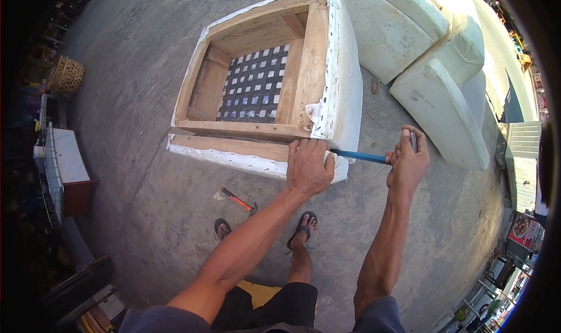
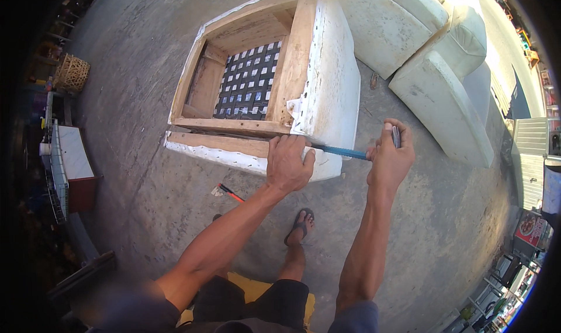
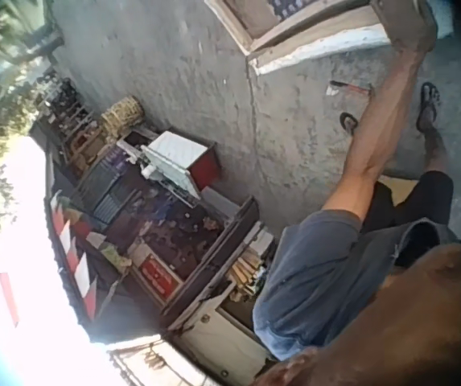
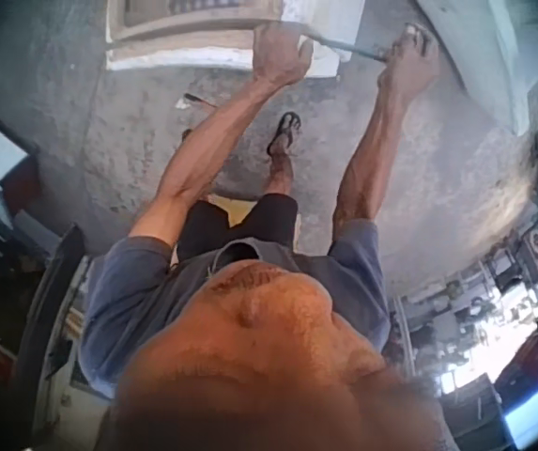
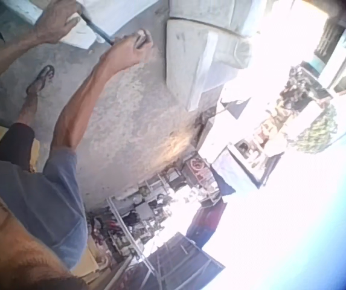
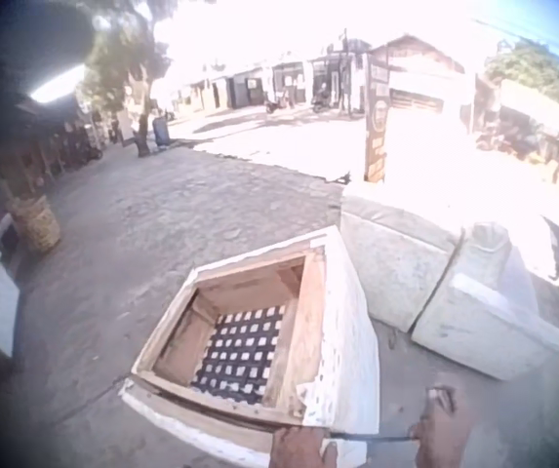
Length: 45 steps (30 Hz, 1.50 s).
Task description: The person uses a pry bar and hammer to remove wooden panels and fasteners from the interior frame of a sofa, then hammers new wooden supports onto the exterior side of the frame.
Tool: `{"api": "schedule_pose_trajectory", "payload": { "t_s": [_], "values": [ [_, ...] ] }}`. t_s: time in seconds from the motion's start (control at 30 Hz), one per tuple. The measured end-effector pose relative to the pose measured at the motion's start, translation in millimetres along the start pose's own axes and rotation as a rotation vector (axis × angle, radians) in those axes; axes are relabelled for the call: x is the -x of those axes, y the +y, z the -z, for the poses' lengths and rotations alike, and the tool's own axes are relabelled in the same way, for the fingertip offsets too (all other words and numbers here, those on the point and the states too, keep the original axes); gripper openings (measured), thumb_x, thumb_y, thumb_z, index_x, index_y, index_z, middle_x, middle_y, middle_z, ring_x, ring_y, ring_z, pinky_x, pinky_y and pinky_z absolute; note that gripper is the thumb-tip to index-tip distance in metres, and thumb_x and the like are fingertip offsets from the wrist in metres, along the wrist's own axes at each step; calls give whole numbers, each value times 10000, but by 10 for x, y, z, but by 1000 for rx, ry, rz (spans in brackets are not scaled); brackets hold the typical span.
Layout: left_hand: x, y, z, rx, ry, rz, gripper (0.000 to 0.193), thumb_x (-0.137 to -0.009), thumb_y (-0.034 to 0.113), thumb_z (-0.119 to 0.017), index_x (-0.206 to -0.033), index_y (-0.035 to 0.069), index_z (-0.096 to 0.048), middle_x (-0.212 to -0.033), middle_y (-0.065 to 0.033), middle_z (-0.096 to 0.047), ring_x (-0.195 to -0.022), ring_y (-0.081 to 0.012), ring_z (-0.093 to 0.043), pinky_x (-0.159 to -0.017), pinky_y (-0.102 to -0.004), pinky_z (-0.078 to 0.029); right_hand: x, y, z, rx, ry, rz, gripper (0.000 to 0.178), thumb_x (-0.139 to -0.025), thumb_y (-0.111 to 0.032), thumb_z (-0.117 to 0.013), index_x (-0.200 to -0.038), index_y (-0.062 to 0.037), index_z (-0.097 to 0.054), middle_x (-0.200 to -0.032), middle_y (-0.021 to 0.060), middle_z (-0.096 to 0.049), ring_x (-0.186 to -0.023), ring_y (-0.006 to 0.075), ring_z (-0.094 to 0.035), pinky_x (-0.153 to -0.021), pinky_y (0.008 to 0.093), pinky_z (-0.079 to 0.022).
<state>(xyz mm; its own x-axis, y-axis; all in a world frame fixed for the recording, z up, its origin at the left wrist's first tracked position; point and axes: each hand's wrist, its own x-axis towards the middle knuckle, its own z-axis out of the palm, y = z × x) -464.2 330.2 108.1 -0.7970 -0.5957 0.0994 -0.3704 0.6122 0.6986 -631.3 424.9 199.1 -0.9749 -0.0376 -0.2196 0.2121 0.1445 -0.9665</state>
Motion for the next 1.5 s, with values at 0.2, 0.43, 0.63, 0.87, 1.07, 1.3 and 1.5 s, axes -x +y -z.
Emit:
{"api": "schedule_pose_trajectory", "payload": {
  "t_s": [0.2,0.43,0.63,0.87,1.07,1.3,1.5],
  "values": [
    [38,22,-24,30,-1,0,158,-857,167,-658,-934,30,-638,-932,-149,-640,-958,-331,-591,-932,-483,-386,127,-183,-280,134,-67,78,197,-999,-124,-637,-1161,-17,-673,-674,-37,-468,-528,50,-416,-467,244,-382],
    [6,6,15,-3,-16,13,160,-855,164,-661,-941,31,-641,-906,-150,-643,-943,-335,-599,-926,-475,-394,333,-100,-243,147,-309,281,236,-1011,-202,-638,-1167,-31,-680,-706,-22,-572,-573,47,-487,-540,230,-404],
    [12,5,27,-45,-49,25,189,-852,160,-661,-980,21,-643,-923,-142,-632,-957,-320,-593,-961,-457,-388,77,-84,-627,386,-121,426,253,-993,-234,-648,-1042,0,-734,-735,126,-681,-664,187,-667,-645,350,-514],
    [45,45,-51,13,0,11,156,-874,156,-648,-962,29,-626,-944,-128,-613,-982,-311,-580,-990,-450,-378,-183,-180,-811,608,-38,460,287,-955,-226,-613,-975,9,-777,-832,259,-732,-800,377,-752,-772,416,-568],
    [276,83,-44,0,51,10,136,-841,112,-663,-942,28,-628,-936,-124,-608,-961,-305,-569,-965,-453,-379,-754,-170,-1083,765,-179,217,347,-913,-236,-617,-838,82,-733,-746,252,-717,-622,317,-723,-647,402,-580],
    [812,166,-40,63,43,4,177,-815,131,-684,-957,38,-637,-923,-100,-596,-923,-294,-561,-939,-451,-366,-1252,-19,-1026,719,-239,23,303,-907,-190,-672,-959,103,-727,-609,71,-531,-427,201,-517,-418,372,-384],
    [671,59,-73,77,27,-31,168,-816,140,-675,-940,36,-630,-903,-105,-583,-904,-308,-552,-915,-450,-366,-638,-216,-409,228,-286,76,310,-960,-203,-650,-1057,86,-709,-528,-33,-379,-399,93,-374,-399,288,-327]
  ]
}}
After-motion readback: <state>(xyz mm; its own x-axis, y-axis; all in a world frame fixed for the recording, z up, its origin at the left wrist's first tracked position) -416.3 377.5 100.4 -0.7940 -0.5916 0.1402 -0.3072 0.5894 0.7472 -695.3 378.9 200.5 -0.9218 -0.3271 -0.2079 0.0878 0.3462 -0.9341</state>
